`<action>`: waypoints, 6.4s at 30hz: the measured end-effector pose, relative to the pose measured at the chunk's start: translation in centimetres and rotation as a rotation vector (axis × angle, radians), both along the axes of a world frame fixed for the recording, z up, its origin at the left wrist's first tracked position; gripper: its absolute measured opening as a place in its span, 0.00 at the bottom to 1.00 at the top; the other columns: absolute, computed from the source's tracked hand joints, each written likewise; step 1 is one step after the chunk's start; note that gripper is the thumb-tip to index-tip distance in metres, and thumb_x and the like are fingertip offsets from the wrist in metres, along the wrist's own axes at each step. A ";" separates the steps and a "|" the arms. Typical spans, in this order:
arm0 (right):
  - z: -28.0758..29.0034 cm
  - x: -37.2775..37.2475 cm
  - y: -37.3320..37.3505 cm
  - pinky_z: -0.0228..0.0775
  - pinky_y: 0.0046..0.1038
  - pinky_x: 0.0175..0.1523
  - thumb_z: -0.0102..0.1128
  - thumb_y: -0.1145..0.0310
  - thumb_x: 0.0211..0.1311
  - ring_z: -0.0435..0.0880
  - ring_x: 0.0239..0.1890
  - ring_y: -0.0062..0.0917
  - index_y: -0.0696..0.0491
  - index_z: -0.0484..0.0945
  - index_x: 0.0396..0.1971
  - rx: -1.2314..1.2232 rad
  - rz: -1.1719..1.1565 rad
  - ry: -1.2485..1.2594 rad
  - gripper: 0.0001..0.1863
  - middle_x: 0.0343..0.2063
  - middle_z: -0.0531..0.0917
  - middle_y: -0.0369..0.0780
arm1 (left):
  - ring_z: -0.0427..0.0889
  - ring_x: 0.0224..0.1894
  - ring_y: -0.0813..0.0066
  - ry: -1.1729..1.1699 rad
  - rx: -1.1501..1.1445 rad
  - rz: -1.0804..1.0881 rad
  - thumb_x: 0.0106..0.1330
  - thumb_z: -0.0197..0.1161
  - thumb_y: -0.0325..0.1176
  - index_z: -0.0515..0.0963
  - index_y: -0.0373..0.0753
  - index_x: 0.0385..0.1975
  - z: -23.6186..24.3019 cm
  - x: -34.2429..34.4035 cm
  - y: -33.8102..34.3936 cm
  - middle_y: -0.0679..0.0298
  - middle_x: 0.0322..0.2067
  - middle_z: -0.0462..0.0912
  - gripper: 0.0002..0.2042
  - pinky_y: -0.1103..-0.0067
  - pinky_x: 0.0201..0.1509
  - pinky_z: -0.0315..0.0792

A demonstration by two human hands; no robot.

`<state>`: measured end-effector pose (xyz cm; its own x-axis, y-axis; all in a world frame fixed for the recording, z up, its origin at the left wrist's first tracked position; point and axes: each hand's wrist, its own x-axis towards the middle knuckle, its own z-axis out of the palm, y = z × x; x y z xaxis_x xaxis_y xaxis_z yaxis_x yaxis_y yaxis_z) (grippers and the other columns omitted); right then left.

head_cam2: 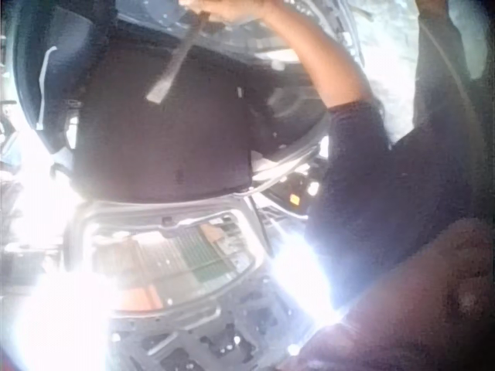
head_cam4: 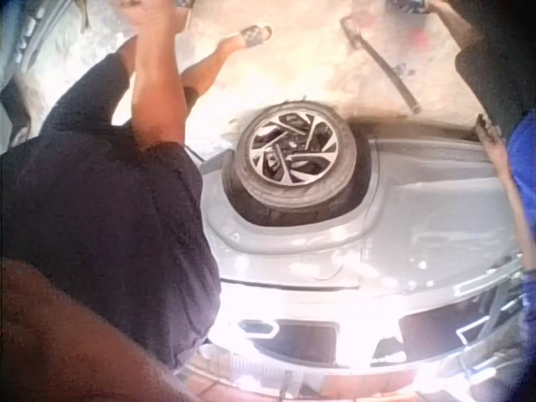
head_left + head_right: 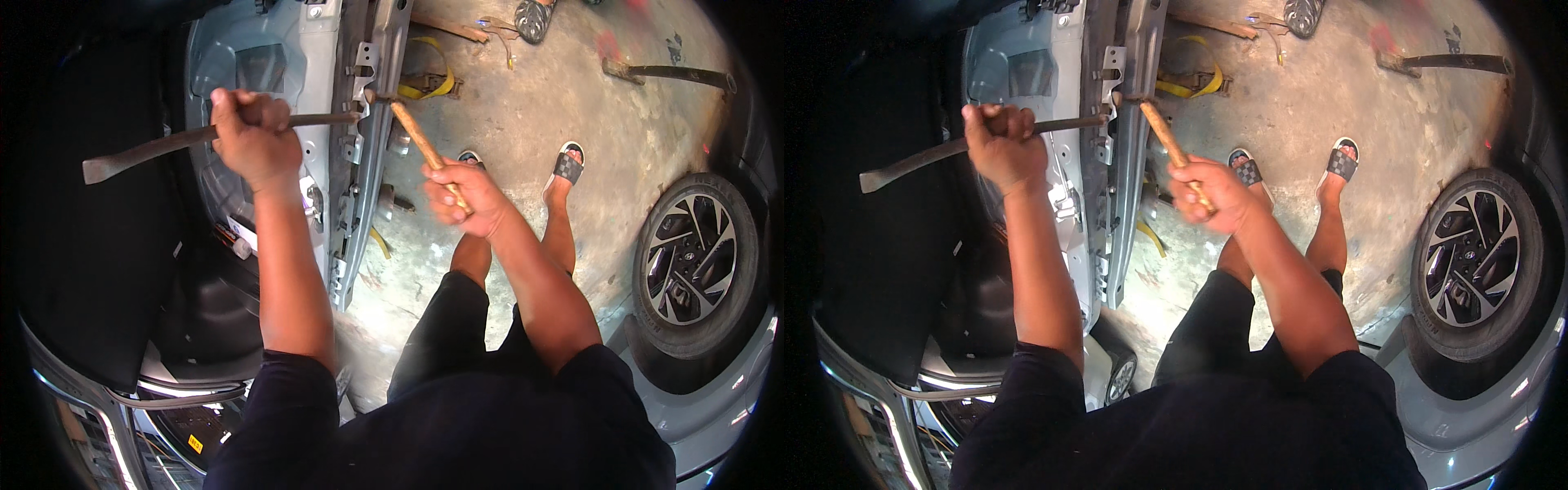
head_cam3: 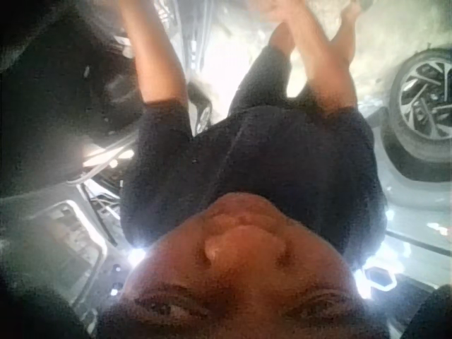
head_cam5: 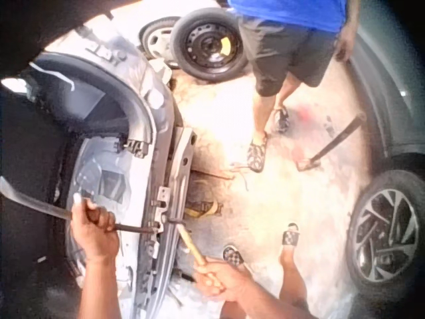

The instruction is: The person uses a hammer and a metal pry bar to work on the metal frame of a car trunk lid. They repeatedly strike the metal with the hammer and use the pry bar to adjust or separate parts of the trunk's internal structure.

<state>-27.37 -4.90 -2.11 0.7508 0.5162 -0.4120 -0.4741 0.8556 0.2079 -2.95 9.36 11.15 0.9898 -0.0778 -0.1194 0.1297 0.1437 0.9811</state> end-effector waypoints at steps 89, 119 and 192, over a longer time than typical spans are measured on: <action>-9.5 3.3 -10.5 0.66 0.25 0.32 0.55 0.64 0.78 0.71 0.24 0.19 0.50 0.74 0.39 -0.027 0.094 0.145 0.06 0.25 0.74 0.32 | 0.90 0.40 0.53 0.088 2.299 -0.488 0.75 0.62 0.44 0.91 0.47 0.47 7.1 -10.2 -5.5 0.55 0.35 0.91 0.14 0.61 0.47 0.84; -9.4 4.4 -10.8 0.73 0.27 0.29 0.60 0.67 0.77 0.77 0.22 0.21 0.51 0.75 0.51 -0.602 0.439 -0.723 0.09 0.27 0.77 0.35 | 0.88 0.42 0.43 0.059 1.948 -0.196 0.78 0.60 0.44 0.85 0.41 0.52 2.2 -17.0 -0.7 0.46 0.36 0.89 0.15 0.54 0.48 0.80; 12.3 12.0 -19.7 0.60 0.14 0.27 0.63 0.64 0.73 0.69 0.23 0.09 0.61 0.67 0.75 -1.717 0.178 -1.372 0.35 0.30 0.74 0.29 | 0.79 0.42 0.63 -1.389 0.612 0.167 0.51 0.67 0.31 0.77 0.44 0.25 -7.4 -15.7 -8.9 0.68 0.32 0.75 0.05 0.66 0.44 0.74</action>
